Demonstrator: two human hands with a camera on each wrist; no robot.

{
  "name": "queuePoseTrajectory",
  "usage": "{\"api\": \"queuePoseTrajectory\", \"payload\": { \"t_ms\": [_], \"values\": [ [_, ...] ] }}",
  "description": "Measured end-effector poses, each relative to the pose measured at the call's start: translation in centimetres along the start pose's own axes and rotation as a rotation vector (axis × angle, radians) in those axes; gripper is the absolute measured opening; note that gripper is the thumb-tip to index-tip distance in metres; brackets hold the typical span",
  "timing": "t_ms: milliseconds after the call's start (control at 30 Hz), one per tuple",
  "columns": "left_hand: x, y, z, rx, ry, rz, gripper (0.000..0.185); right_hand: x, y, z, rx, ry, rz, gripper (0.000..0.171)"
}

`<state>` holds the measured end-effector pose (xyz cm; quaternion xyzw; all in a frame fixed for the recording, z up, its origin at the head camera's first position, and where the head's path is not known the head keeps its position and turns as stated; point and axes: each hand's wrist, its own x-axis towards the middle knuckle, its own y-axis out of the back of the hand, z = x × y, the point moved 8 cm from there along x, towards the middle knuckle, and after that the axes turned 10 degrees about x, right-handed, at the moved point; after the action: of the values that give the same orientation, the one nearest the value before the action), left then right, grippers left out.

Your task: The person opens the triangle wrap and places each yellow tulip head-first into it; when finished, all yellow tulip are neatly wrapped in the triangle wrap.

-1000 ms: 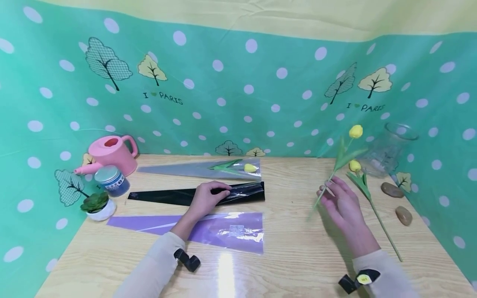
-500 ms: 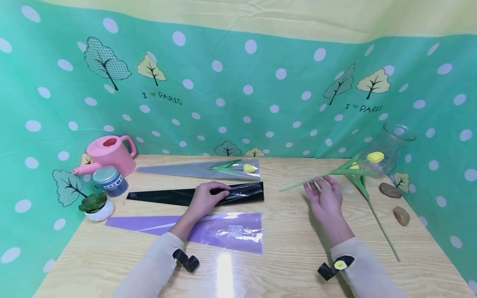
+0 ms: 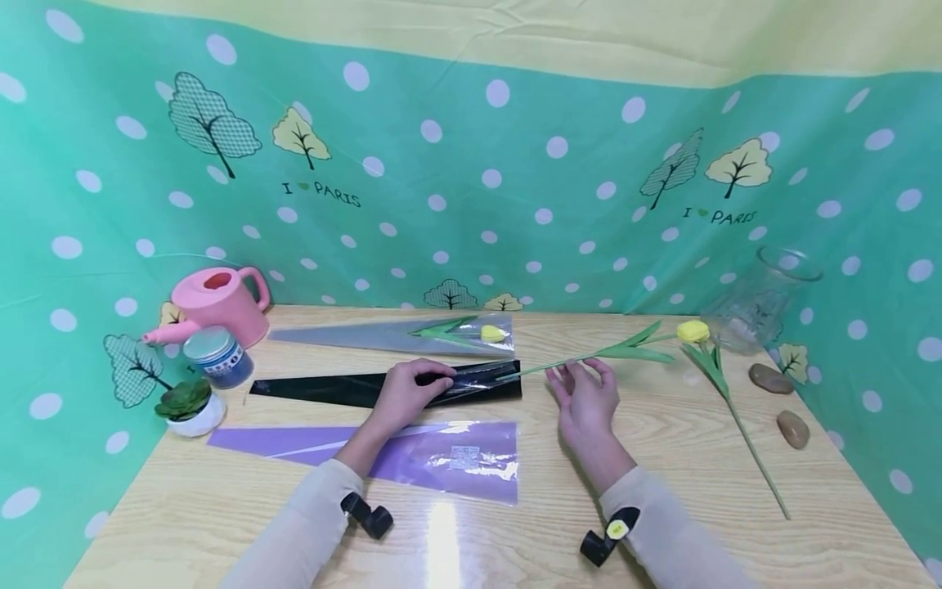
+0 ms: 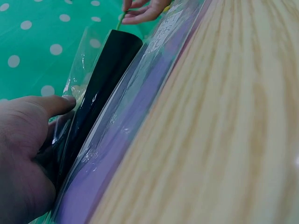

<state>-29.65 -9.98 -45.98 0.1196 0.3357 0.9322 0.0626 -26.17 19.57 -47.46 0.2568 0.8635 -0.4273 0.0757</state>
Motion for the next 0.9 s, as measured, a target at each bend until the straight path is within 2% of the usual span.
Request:
{"api": "queuePoseTrajectory", "payload": {
  "t_ms": [200, 500, 700, 900],
  "values": [
    [0.0, 0.1, 0.0, -0.004, -0.001, 0.006, 0.012, -1.3, -0.5, 2.0, 0.015, 0.013, -0.008, 0.031],
    [0.0, 0.0, 0.0, -0.002, 0.007, 0.004, 0.012, -2.0, -0.5, 3.4, 0.017, 0.012, 0.004, 0.027],
    [0.0, -0.1, 0.0, -0.001, 0.003, -0.008, 0.012, -2.2, -0.3, 3.7, -0.036, 0.008, 0.008, 0.018],
    [0.0, -0.1, -0.1, 0.0, 0.002, -0.009, 0.012, -2.2, -0.2, 3.6, -0.044, 0.008, 0.011, 0.017]
  ]
}}
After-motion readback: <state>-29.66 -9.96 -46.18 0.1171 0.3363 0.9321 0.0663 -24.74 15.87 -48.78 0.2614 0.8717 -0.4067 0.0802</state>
